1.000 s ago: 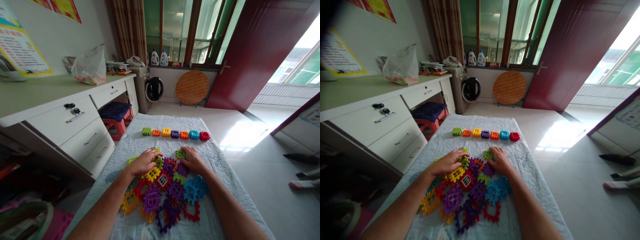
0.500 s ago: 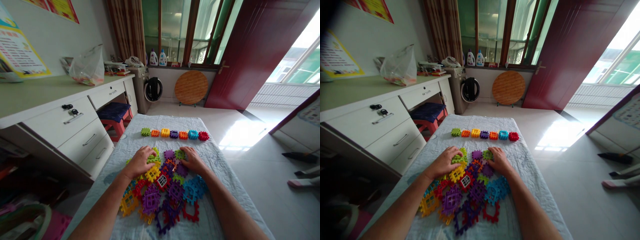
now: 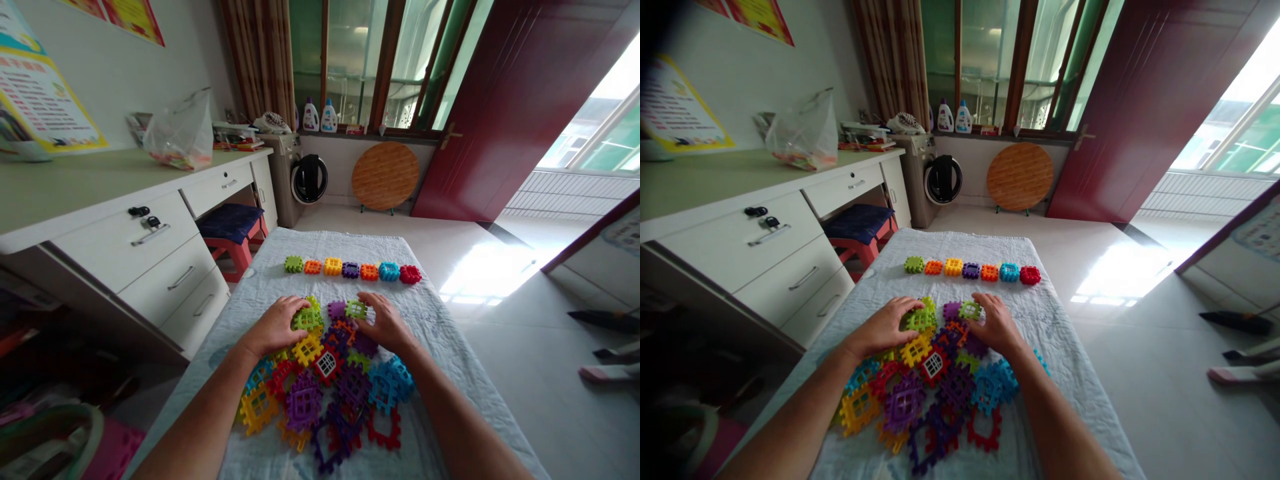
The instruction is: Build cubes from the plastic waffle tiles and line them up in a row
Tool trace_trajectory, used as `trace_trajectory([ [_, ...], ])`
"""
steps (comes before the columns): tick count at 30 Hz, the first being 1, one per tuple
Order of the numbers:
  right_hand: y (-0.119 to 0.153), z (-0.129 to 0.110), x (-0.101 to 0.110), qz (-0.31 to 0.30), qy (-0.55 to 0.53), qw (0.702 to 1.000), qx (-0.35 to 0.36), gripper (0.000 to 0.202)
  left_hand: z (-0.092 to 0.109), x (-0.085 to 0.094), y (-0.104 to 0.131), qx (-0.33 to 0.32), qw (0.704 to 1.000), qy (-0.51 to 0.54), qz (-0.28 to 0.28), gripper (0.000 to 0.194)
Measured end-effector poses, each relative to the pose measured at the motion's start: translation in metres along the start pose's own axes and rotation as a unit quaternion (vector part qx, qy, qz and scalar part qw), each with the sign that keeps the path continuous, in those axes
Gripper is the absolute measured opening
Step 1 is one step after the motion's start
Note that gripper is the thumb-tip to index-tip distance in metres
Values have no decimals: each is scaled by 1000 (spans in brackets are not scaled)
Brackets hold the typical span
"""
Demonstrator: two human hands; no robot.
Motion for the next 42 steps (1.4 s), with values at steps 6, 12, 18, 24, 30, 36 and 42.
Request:
trace_trajectory([
  [6, -5, -18, -13, -5, -71, 997, 8, 55, 6, 7, -2, -5, 999, 16, 46, 50],
  [12, -3, -10, -4, 25, -84, 996, -11, 46, 16, 14, -5, -9, 995, 71, 65, 58],
  [18, 2, 14, 12, 57, -55, 997, -21, 32, 39, 11, -35, -52, 998, 39, -3, 61],
  [24, 4, 31, 20, 45, -21, 998, -39, 25, 42, -10, -68, -62, 996, -2, -68, 56],
  [30, 4, 44, 24, 28, 4, 997, -72, 25, 44, -22, -75, -57, 989, -57, -128, 61],
  [36, 4, 43, 23, 16, 22, 997, -67, 25, 49, -23, -82, -52, 981, -104, -152, 65],
  [42, 4, 41, 22, 7, 37, 997, -66, 25, 52, -23, -84, -64, 981, -120, -137, 61],
])
Point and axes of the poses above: each hand's wrist, its own y-axis away from the middle knuckle, its own x-axis out of the back of the hand, z = x × y, the point moved 5 cm from there along -y, towards the middle knuckle, and after that the axes turned 3 degrees about -y, right-handed, at the moved point
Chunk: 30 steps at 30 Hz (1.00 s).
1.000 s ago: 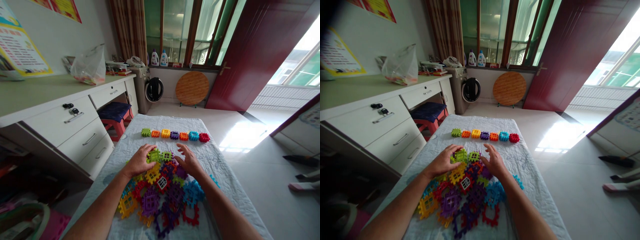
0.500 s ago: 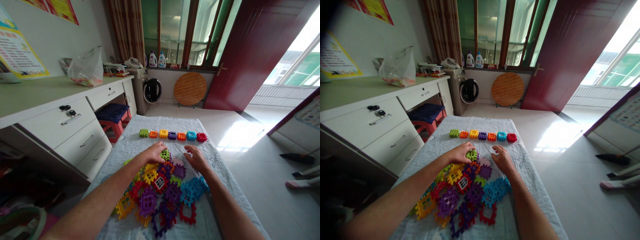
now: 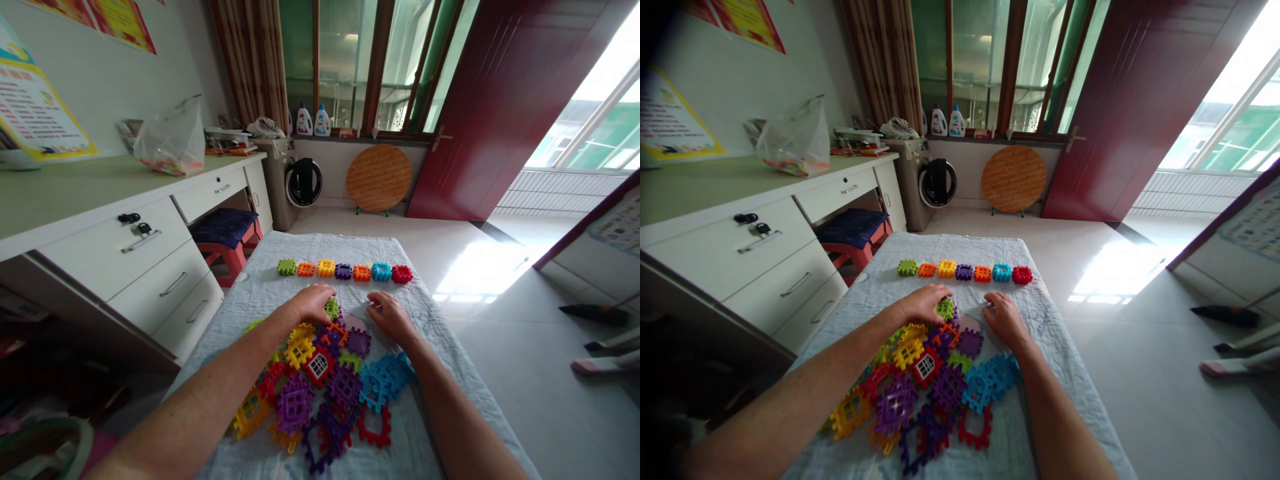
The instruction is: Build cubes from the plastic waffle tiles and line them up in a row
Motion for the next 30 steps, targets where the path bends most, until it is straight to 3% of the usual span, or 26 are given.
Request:
trace_trajectory([
  [10, -1, 6, -6, -12, 14, 1000, 9, 25, -1, -4, -14, 17, 998, -35, -56, 42],
  [13, -1, 5, -6, -20, 15, 1000, 10, 26, -1, -4, -16, 24, 998, -37, -47, 36],
  [16, 0, 5, -5, -21, 5, 1000, 12, 26, -7, 3, -11, 27, 999, -33, -13, 42],
  [19, 0, 5, -6, -21, -3, 1000, 13, 26, -33, 21, -2, 49, 997, -28, 52, 49],
  [23, 0, 6, -7, -21, 2, 1000, 9, 25, -94, 48, 7, 127, 985, -43, 108, 49],
  [27, 0, 5, -7, -26, 12, 1000, 5, 25, -146, 60, 6, 189, 975, -50, 109, 48],
  [30, 1, 4, -7, -29, 9, 1000, 3, 25, -168, 55, -1, 208, 973, -46, 90, 51],
])
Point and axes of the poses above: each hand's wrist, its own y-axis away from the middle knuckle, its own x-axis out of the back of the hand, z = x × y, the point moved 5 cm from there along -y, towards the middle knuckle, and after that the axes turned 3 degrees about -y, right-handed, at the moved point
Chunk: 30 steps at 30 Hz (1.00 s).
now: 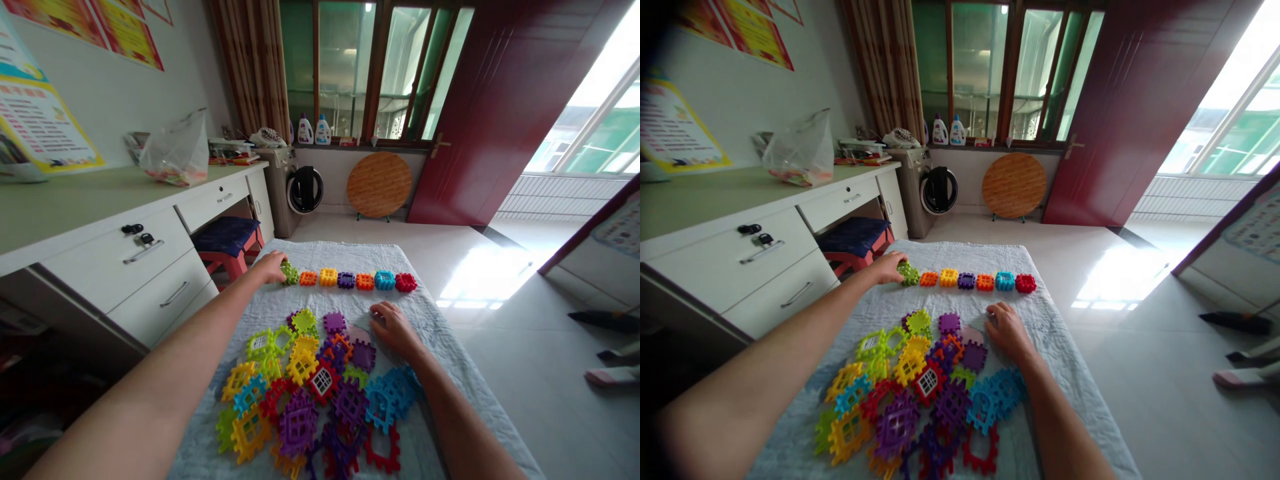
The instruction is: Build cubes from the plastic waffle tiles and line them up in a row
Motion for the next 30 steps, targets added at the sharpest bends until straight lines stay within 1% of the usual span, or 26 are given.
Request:
trace_trajectory([
  [3, 0, 0, 0, -6, 1, 1000, -2, 25, -3, -10, -11, 0, 1000, 2, -20, 51],
  [7, -1, -1, 0, -12, 5, 1000, -1, 25, -2, -19, -20, -9, 999, 2, -40, 52],
  [15, 0, -3, 2, -13, -1, 1000, -2, 24, -1, -33, -27, -19, 997, -1, -74, 60],
  [20, 0, -6, 2, -15, -2, 1000, -4, 24, 0, -35, -26, -29, 997, 4, -75, 58],
  [25, 0, -5, 2, -19, 2, 1000, -6, 24, 2, -34, -26, -39, 996, 9, -76, 62],
  [30, 0, -3, 1, -20, 6, 1000, -9, 24, 4, -33, -27, -46, 996, 18, -74, 74],
])
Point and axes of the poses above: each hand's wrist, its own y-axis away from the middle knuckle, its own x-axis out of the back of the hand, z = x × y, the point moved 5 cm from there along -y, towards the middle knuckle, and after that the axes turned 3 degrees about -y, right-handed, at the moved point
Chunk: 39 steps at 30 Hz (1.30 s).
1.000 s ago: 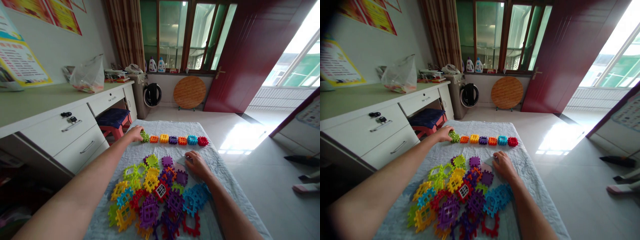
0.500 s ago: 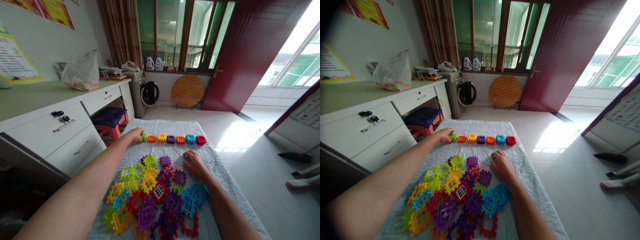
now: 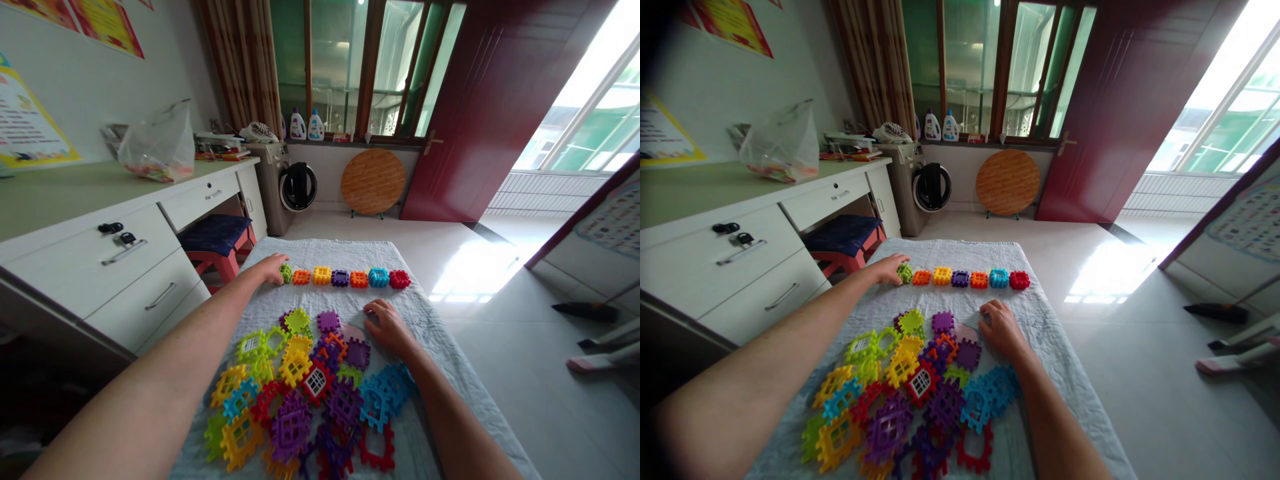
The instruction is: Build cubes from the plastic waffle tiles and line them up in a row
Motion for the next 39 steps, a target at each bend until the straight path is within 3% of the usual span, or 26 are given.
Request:
trace_trajectory([
  [3, 0, 0, 0, -1, 0, 1000, 2, 24, 2, -2, -2, -7, 1000, -2, -8, 74],
  [11, 0, 1, -1, -2, 1, 1000, 7, 24, 4, -4, -4, -9, 1000, -6, -23, 52],
  [19, 1, 0, 0, -2, 2, 1000, 0, 25, 1, -8, -9, 4, 1000, -4, -16, 73],
  [26, 0, 3, -1, 2, 0, 1000, 4, 26, 3, -9, -10, -1, 999, -22, -27, 61],
  [39, 0, 3, -1, -3, -1, 1000, 1, 26, 6, -8, -9, -8, 999, -34, -27, 61],
])
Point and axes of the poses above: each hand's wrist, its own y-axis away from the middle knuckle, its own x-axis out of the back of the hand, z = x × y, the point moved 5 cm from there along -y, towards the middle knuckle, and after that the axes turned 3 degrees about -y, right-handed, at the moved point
